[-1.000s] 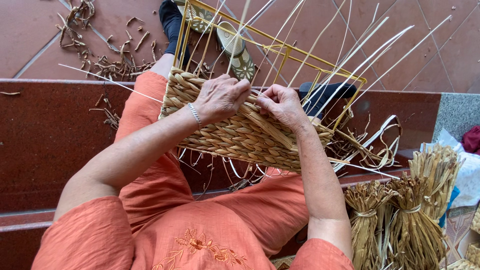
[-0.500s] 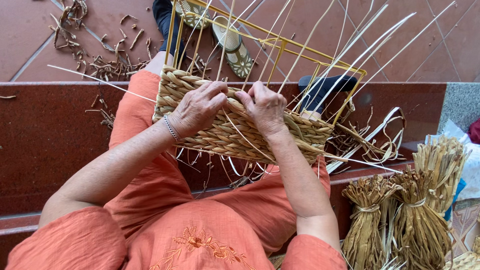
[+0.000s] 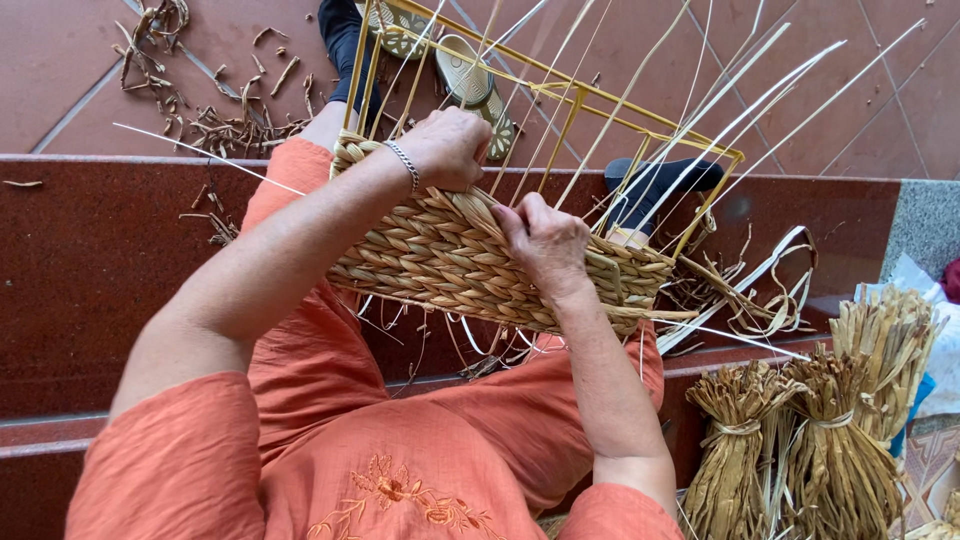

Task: The person weaves a basket by hand, interlacing dried palm leaves through a metal frame. They repeatedly pull strands through the weave, tighten them, and trim excess material with scissors.

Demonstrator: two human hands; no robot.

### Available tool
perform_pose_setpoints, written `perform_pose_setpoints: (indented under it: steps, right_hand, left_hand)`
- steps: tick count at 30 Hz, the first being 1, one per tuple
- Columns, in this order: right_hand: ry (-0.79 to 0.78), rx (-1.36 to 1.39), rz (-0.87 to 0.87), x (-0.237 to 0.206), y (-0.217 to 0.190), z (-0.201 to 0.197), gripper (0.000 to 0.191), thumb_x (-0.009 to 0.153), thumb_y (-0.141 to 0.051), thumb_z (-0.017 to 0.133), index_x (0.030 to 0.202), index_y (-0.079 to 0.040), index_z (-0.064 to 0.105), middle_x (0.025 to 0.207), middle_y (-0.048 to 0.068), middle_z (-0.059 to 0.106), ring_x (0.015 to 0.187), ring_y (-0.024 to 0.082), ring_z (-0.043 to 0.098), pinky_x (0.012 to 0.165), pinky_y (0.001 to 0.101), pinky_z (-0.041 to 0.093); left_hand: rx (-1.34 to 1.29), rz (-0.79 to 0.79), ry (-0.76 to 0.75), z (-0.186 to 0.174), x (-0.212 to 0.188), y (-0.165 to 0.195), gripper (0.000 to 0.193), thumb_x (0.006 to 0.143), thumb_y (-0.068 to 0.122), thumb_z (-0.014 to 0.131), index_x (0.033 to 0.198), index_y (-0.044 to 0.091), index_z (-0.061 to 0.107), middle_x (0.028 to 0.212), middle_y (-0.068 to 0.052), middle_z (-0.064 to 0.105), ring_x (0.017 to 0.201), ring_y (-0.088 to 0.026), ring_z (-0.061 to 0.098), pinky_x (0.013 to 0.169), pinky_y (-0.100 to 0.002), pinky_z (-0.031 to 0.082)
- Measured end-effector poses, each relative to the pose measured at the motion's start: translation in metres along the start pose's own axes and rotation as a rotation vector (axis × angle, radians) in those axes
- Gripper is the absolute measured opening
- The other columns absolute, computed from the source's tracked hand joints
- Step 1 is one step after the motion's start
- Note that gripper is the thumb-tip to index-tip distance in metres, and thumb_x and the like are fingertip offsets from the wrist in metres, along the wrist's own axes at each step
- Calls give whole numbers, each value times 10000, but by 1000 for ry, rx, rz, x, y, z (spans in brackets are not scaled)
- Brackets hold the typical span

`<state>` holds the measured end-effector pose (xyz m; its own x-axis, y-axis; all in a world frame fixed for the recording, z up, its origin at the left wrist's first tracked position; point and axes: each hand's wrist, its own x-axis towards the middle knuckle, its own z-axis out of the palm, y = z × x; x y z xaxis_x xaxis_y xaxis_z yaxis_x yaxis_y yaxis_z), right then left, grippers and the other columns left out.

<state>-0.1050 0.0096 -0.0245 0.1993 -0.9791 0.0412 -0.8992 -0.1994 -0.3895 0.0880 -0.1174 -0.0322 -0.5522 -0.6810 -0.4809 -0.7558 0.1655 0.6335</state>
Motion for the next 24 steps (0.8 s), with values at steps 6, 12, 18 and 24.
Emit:
perform_pose_setpoints:
  steps: [6, 12, 18, 24]
  right_hand:
    - [29, -15, -2, -13, 3, -2, 410, 1008, -469, 687, 776, -136, 630, 542, 14, 600, 479, 160, 619, 455, 351, 482]
    - [-135, 27, 193, -19, 20, -16, 390, 978, -494, 703, 788, -155, 668, 540, -35, 594, 440, 120, 562, 427, 325, 446]
    - [-108, -94, 309, -39, 46, -49, 411, 905, -539, 780, 725, -175, 717, 566, -22, 577, 656, 168, 500, 707, 410, 418]
    - [298, -458, 19, -40, 37, -65, 241, 821, -388, 863, 807, -184, 735, 794, 11, 666, 833, 208, 562, 800, 417, 422]
  left_hand:
    - [1, -38, 18, 2, -7, 0, 68, 866, 130, 746, 860, 73, 708, 911, -152, 718, 918, -299, 700, 825, -440, 567]
    - [-17, -17, 141, 12, -8, -4, 370, 827, 154, 805, 1084, 43, 564, 866, -158, 688, 805, -309, 674, 726, -429, 548]
    - [203, 301, 488, 52, -17, -17, 345, 834, 7, 693, 1143, -38, 547, 927, -199, 634, 547, -216, 600, 413, -330, 520]
    - [252, 117, 118, 57, 3, -5, 93, 945, 7, 585, 920, 27, 673, 722, -97, 670, 626, -201, 639, 532, -373, 536]
